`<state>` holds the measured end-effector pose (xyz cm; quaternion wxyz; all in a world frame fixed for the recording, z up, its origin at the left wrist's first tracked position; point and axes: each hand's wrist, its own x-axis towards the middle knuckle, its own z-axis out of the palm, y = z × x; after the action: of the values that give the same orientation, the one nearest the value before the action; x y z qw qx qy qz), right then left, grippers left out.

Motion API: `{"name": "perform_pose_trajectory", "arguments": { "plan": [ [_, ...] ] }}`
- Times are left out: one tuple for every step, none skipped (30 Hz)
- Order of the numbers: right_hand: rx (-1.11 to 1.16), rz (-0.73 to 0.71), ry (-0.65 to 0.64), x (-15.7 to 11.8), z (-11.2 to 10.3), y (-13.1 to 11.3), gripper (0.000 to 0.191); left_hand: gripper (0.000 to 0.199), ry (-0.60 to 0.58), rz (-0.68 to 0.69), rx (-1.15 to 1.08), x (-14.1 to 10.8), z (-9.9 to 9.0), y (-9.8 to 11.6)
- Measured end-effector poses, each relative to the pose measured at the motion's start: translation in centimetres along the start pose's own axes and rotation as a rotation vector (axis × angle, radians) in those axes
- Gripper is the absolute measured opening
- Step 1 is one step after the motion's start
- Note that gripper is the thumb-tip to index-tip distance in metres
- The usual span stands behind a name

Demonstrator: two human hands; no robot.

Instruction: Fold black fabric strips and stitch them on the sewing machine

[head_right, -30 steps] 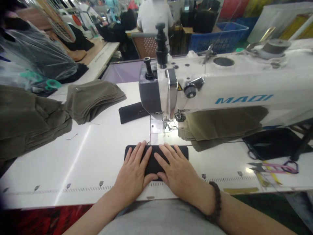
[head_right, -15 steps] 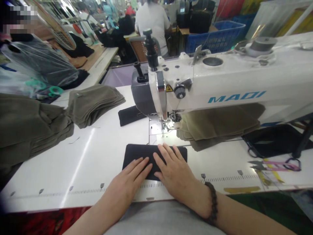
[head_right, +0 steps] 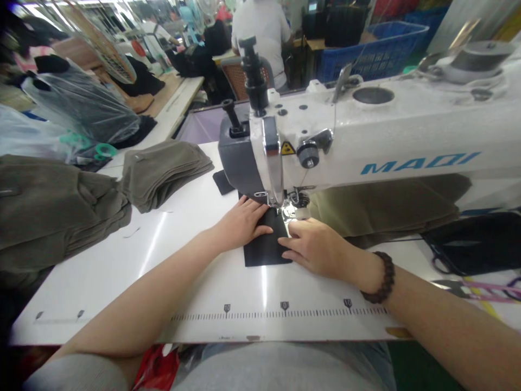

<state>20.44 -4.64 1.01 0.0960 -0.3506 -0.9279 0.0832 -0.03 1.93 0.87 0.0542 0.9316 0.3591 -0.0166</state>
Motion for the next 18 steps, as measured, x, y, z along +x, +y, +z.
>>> {"name": "perform_pose_trajectory", "arguments": {
  "plan": [
    [0.001, -0.010, 0.013, 0.0, 0.3, 0.4, 0.030, 0.058, -0.002, 0.018, -0.016, 0.5, -0.1, -0.5],
    [-0.004, -0.013, 0.032, -0.1, 0.6, 0.8, 0.031, 0.057, 0.002, 0.039, -0.029, 0.9, -0.2, -0.8],
    [-0.016, -0.012, 0.050, -0.1, 0.8, 0.9, 0.032, 0.056, 0.013, 0.061, -0.035, 1.2, -0.3, -1.1],
    [-0.035, -0.008, 0.070, -0.1, 1.1, 1.0, 0.032, 0.054, 0.029, 0.079, -0.034, 1.5, -0.5, -1.2],
    [-0.057, -0.003, 0.086, -0.1, 1.3, 1.0, 0.032, 0.051, 0.041, 0.090, -0.026, 1.5, -0.6, -1.1],
    [-0.079, 0.001, 0.099, 0.0, 1.4, 0.9, 0.031, 0.045, 0.047, 0.087, -0.016, 1.5, -0.6, -0.8],
    [-0.097, 0.005, 0.109, 0.0, 1.5, 0.8, 0.031, 0.038, 0.048, 0.074, -0.007, 1.3, -0.7, -0.4],
    [-0.111, 0.011, 0.118, 0.1, 1.5, 0.7, 0.031, 0.032, 0.046, 0.055, -0.002, 1.0, -0.6, 0.2],
    [-0.122, 0.017, 0.123, 0.2, 1.5, 0.7, 0.031, 0.030, 0.045, 0.032, -0.003, 0.6, -0.5, 0.8],
    [-0.130, 0.024, 0.127, 0.2, 1.5, 0.6, 0.031, 0.032, 0.049, 0.014, -0.008, 0.3, -0.4, 1.3],
    [-0.135, 0.031, 0.126, 0.3, 1.5, 0.6, 0.031, 0.037, 0.058, 0.003, -0.016, -0.1, -0.2, 1.8],
    [-0.136, 0.037, 0.125, 0.3, 1.5, 0.6, 0.031, 0.043, 0.068, 0.001, -0.025, -0.3, 0.0, 2.1],
    [-0.135, 0.042, 0.125, 0.3, 1.5, 0.6, 0.032, 0.047, 0.074, 0.005, -0.034, -0.5, 0.2, 2.2],
    [-0.130, 0.045, 0.126, 0.3, 1.6, 0.7, 0.032, 0.050, 0.078, 0.011, -0.042, -0.6, 0.3, 2.2],
    [-0.124, 0.047, 0.128, 0.3, 1.6, 0.7, 0.032, 0.051, 0.076, 0.020, -0.049, -0.7, 0.5, 2.1],
    [-0.116, 0.049, 0.132, 0.3, 1.6, 0.7, 0.032, 0.052, 0.074, 0.030, -0.055, -0.6, 0.6, 1.9],
    [-0.108, 0.051, 0.137, 0.3, 1.6, 0.7, 0.032, 0.053, 0.074, 0.036, -0.061, -0.6, 0.7, 1.7],
    [-0.101, 0.054, 0.142, 0.3, 1.6, 0.7, 0.032, 0.054, 0.077, 0.038, -0.066, -0.5, 0.8, 1.5]
  ]
}}
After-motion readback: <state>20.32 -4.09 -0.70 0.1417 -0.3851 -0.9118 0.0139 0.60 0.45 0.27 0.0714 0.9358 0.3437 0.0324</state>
